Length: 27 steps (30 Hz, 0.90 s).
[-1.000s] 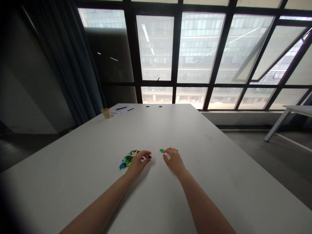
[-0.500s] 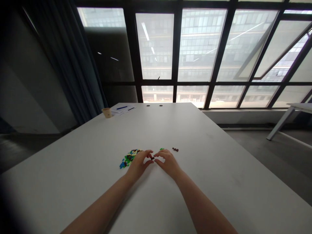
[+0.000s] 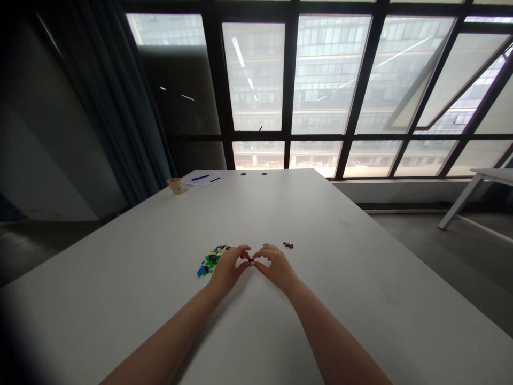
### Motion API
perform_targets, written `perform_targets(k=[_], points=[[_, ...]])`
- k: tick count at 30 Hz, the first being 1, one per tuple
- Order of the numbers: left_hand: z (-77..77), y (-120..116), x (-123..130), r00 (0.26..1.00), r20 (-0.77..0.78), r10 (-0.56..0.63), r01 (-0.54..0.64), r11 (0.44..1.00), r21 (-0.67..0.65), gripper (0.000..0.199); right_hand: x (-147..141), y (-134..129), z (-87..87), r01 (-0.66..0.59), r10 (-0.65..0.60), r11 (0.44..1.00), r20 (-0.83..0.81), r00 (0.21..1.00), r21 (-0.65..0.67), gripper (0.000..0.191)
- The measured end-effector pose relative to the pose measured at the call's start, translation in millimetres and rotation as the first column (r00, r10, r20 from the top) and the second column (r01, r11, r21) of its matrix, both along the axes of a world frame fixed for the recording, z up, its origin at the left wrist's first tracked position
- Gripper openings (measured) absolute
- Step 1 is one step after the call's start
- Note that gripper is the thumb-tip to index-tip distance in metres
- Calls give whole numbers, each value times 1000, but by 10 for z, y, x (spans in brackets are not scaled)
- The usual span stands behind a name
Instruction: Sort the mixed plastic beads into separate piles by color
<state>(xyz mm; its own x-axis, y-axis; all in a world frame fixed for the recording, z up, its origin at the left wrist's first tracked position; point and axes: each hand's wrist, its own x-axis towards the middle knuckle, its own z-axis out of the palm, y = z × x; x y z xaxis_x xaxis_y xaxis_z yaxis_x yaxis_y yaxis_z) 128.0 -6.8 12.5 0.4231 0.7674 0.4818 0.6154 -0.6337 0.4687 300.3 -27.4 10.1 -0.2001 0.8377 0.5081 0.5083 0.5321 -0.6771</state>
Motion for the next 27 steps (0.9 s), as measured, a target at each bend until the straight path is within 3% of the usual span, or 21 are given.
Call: perform_targets(k=[6,10,13,17,21,27], points=[[-5,5,-7,1000,-10,-6,6,1000,-12,31,12,16,15,23,-23,1000,7,1000,7,12],[-29,28,-14,1000,-15,17,-18,999,-44,33,231,93,57,196,-195,980,-9,981,25,12],[-39,38,-15,999,-14,33,-34,996,-79,31,523,168,43,429,-429,903,0,903,-22,16],[-35,31,-13,999,-22,25,-28,992,-122,29,867,223,-70,637,-604,762,221,765,-121,19],[-30,24,-13,998,-63,10,-21,985,-172,26,994,229,-185,687,-583,670,374,721,-282,21],[-52,41,-13,996,-93,0,-19,979,-203,25,955,234,-210,683,-520,638,454,723,-355,22]])
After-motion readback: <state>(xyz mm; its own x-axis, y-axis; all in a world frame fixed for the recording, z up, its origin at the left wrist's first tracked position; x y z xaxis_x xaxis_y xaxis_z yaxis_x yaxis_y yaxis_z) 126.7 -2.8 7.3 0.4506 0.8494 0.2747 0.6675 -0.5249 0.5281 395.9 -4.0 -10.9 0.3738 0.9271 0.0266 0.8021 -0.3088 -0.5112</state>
